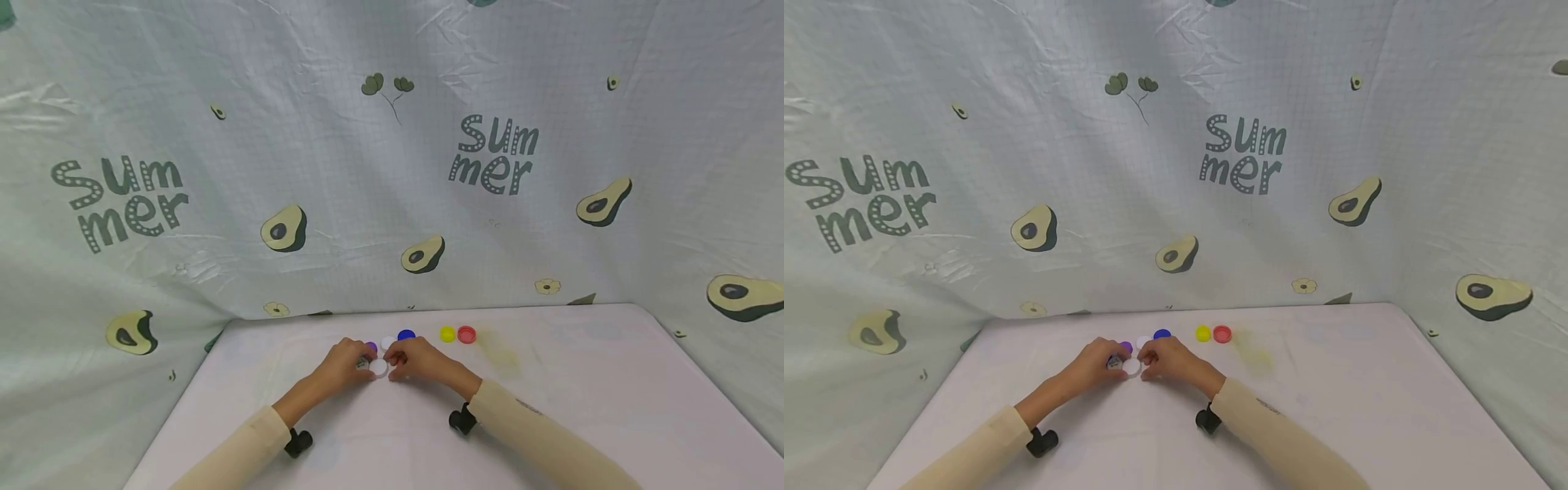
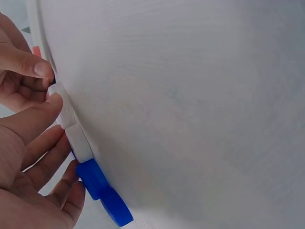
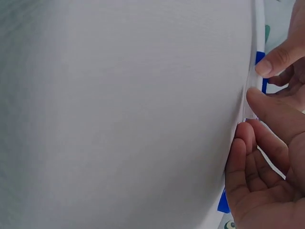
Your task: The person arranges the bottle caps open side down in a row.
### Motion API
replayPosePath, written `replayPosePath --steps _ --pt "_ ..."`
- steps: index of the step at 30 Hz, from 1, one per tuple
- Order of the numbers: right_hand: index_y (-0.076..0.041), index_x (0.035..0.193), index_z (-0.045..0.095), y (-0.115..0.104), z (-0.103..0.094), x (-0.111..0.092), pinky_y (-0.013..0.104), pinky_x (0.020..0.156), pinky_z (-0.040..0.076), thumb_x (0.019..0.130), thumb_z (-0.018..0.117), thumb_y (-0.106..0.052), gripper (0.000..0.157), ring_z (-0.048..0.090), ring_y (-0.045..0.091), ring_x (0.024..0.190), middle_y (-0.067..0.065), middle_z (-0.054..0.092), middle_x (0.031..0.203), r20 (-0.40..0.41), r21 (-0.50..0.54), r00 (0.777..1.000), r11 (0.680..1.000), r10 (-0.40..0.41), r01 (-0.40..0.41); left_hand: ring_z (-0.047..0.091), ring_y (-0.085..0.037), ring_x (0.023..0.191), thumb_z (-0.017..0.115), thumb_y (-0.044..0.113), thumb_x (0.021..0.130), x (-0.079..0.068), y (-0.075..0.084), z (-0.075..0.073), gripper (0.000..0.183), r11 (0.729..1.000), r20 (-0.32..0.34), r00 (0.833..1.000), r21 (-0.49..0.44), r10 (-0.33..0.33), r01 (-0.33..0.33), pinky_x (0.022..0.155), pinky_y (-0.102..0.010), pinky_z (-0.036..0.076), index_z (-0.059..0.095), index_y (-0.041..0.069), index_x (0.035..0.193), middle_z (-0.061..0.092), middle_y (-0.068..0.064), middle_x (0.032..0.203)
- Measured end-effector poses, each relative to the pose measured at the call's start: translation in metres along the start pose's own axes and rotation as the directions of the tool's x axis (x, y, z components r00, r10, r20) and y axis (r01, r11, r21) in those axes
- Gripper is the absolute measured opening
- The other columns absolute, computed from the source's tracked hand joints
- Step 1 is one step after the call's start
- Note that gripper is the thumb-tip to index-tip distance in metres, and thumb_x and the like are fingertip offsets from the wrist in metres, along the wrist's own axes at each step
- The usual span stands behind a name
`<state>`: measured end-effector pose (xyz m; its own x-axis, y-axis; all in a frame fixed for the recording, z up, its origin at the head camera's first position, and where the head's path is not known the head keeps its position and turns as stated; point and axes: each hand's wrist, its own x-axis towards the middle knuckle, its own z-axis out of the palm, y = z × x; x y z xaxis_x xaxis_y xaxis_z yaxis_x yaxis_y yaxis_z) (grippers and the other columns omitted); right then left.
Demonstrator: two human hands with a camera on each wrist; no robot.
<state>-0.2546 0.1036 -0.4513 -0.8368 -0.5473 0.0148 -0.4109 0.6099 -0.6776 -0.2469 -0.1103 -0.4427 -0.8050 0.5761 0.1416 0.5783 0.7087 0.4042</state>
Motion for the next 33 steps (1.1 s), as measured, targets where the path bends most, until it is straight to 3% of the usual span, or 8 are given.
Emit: replayPosePath --steps 6,12,20,25,30,33 --pt "-0.007 0.104 0.074 -0.004 0.005 0.007 0.019 0.064 0.043 0.083 0.085 -0.012 0.024 0.051 0.009 0.072 -0.006 0.058 0.075 -0.038 -0.035 0.999 0.999 0.031 -0.032 0.058 -0.028 0.096 0.085 0.012 0.082 0.001 0.0 0.001 0.021 0.999 0.009 0.999 0.001 -0.043 0.043 0.086 -0.053 0.049 0.076 0.004 0.1 0.071 -0.007 0.095" --pt "-0.008 0.1 0.075 -0.007 0.009 0.01 0.018 0.061 0.043 0.081 0.087 -0.011 0.023 0.051 0.007 0.069 -0.006 0.059 0.072 -0.012 -0.016 0.998 0.998 0.059 -0.059 0.058 -0.026 0.092 0.086 0.012 0.081 -0.005 0.001 0.003 0.018 0.996 0.021 0.997 -0.034 -0.08 0.081 0.082 -0.052 0.048 0.076 0.005 0.095 0.071 -0.006 0.093" --pt "-0.006 0.1 0.076 -0.005 0.005 0.009 0.017 0.06 0.044 0.081 0.086 -0.008 0.022 0.053 0.006 0.067 -0.006 0.062 0.072 -0.015 -0.003 0.999 0.999 0.038 -0.038 0.059 -0.026 0.09 0.085 0.014 0.082 -0.003 0.003 0.003 0.018 0.996 0.01 0.997 -0.054 -0.075 0.075 0.08 -0.052 0.047 0.074 0.004 0.092 0.07 -0.006 0.091" --pt "-0.007 0.102 0.077 -0.002 -0.001 0.008 0.019 0.063 0.046 0.083 0.083 -0.008 0.019 0.054 0.006 0.071 -0.007 0.066 0.077 -0.039 -0.004 0.999 1.0 0.016 -0.016 0.063 -0.028 0.097 0.082 0.01 0.084 0.003 0.0 0.0 0.015 0.992 0.008 0.998 -0.11 -0.063 0.064 0.087 -0.053 0.048 0.074 0.002 0.095 0.071 -0.007 0.096" --pt "-0.006 0.108 0.078 0.001 -0.005 0.007 0.019 0.067 0.051 0.085 0.082 -0.008 0.024 0.064 0.008 0.082 -0.001 0.074 0.091 -0.068 0.051 0.998 0.999 0.003 0.0 0.065 -0.03 0.103 0.08 0.007 0.085 0.004 -0.002 -0.004 0.019 0.977 -0.025 0.998 -0.208 -0.056 0.05 0.087 -0.042 0.053 0.074 -0.002 0.101 0.072 -0.012 0.103" --pt "-0.006 0.111 0.077 0.002 -0.007 0.007 0.021 0.071 0.055 0.086 0.082 -0.008 0.026 0.07 0.012 0.088 0.003 0.077 0.098 -0.082 0.09 0.997 0.996 -0.018 0.025 0.066 -0.031 0.103 0.079 0.006 0.087 0.002 -0.002 -0.005 0.02 0.966 -0.054 0.996 -0.255 -0.064 0.048 0.085 -0.041 0.055 0.072 -0.002 0.104 0.071 -0.011 0.104"
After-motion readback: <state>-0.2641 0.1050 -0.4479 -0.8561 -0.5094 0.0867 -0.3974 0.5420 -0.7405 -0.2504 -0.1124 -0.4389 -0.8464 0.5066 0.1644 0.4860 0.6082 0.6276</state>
